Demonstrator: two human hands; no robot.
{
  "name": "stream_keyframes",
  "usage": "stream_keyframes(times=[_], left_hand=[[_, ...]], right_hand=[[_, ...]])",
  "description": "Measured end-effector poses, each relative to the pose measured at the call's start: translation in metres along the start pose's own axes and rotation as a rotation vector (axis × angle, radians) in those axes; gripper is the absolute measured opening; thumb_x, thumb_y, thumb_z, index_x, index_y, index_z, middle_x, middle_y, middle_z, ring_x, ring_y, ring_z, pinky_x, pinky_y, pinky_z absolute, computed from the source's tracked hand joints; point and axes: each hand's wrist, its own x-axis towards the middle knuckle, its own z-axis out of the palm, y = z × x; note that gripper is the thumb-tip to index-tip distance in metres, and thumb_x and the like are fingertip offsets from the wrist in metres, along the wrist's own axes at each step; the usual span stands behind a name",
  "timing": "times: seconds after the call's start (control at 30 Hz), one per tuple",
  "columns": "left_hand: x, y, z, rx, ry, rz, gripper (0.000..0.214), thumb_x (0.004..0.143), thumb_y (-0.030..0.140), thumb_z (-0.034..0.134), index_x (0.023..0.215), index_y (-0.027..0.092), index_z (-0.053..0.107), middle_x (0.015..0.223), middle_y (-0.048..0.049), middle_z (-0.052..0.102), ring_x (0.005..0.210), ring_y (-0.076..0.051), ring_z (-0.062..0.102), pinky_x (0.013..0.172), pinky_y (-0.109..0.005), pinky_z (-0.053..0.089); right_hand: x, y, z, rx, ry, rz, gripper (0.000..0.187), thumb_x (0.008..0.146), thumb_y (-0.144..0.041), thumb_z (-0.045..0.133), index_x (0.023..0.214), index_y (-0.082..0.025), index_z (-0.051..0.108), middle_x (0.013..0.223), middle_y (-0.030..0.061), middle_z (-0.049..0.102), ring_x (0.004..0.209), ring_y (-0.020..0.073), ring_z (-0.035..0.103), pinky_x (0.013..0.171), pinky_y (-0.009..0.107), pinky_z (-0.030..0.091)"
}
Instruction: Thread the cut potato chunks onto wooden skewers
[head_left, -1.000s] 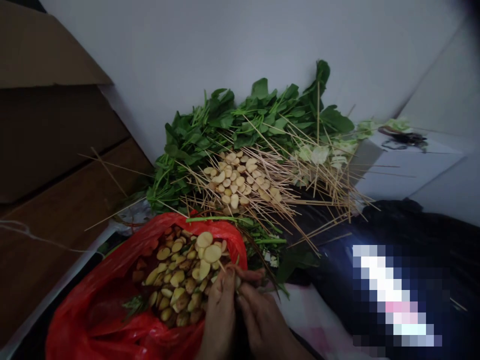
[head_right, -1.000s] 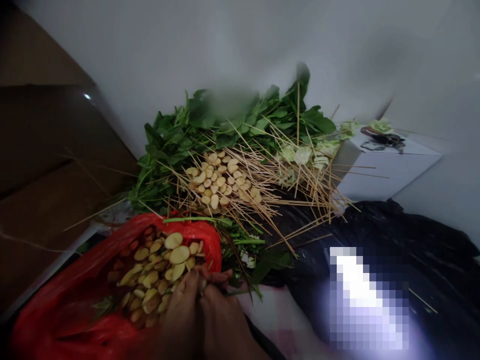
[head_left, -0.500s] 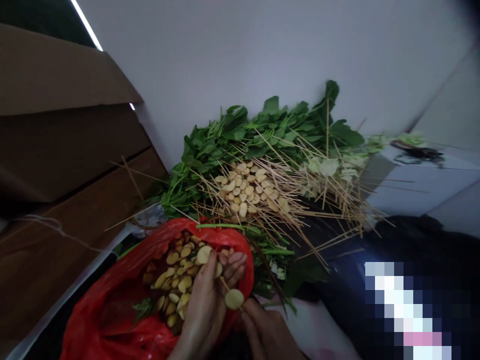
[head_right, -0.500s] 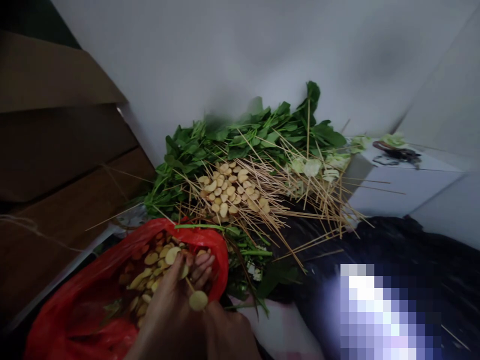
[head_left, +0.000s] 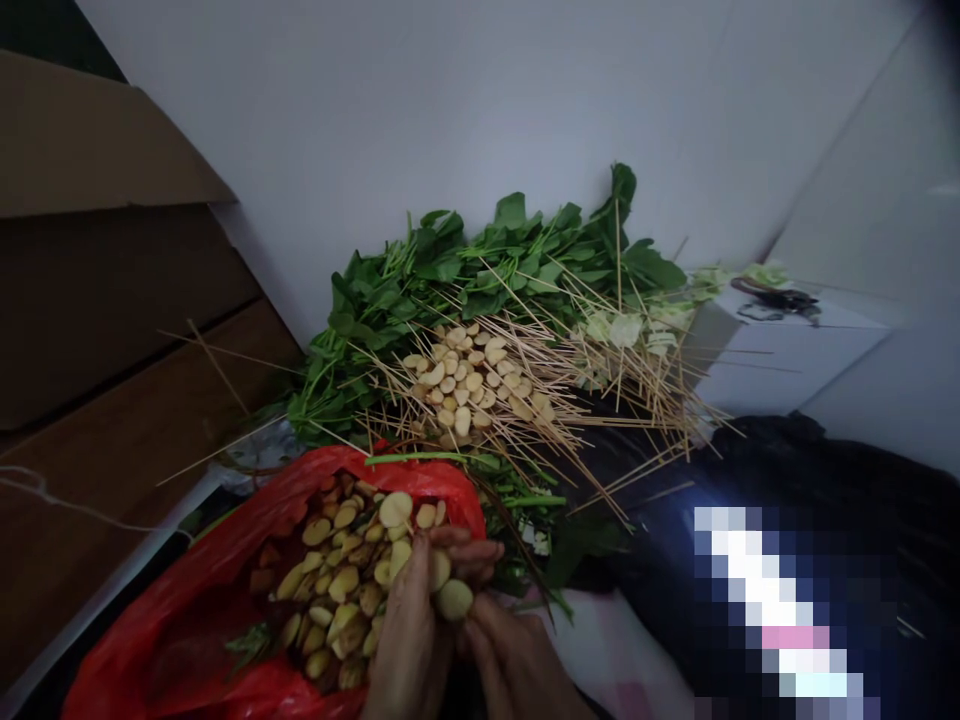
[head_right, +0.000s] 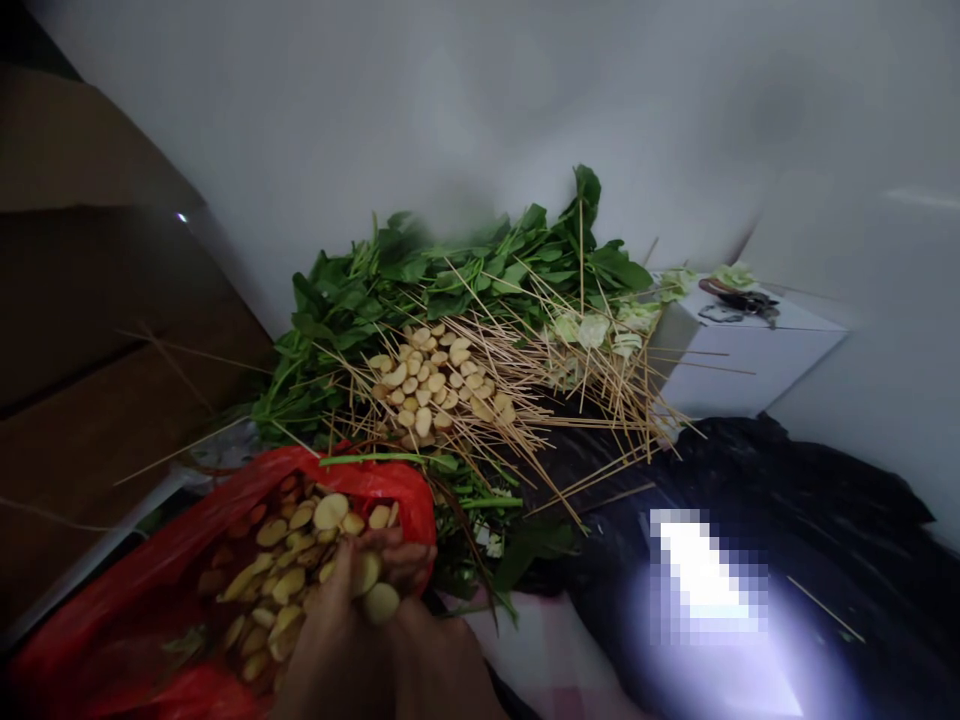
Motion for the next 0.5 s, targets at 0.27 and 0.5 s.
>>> stream_keyframes(times=[0.27,0.5], left_hand=[[0.020,0.026,-0.005,-0.191,0.049,0.032,0.027,0.091,0.040,0.051,0.083,0.016,0.061,0.095,-0.0125,0.074,0.093,-0.022,0.071,0.087,-0.034,0.055],[0.026,0.018,-0.012,-0.247,0.013,0.074,0.024,0.085,0.039,0.061,0.090,0.016,0.061,0.091,-0.0112,0.074,0.092,-0.025,0.071,0.086,-0.040,0.056]], right_hand=[[-0.016,0.001,-0.019,0.022,-0.025,-0.050,0.045,0.100,-0.036,0.020,0.084,-0.022,0.060,0.059,0.0016,0.061,0.044,0.0134,0.051,0.043,0.023,0.032],[-0.026,0.025,0.007,0.122,0.024,-0.001,0.057,0.100,-0.049,0.016,0.087,-0.021,0.063,0.057,0.0020,0.056,0.046,0.0143,0.050,0.046,0.023,0.035]])
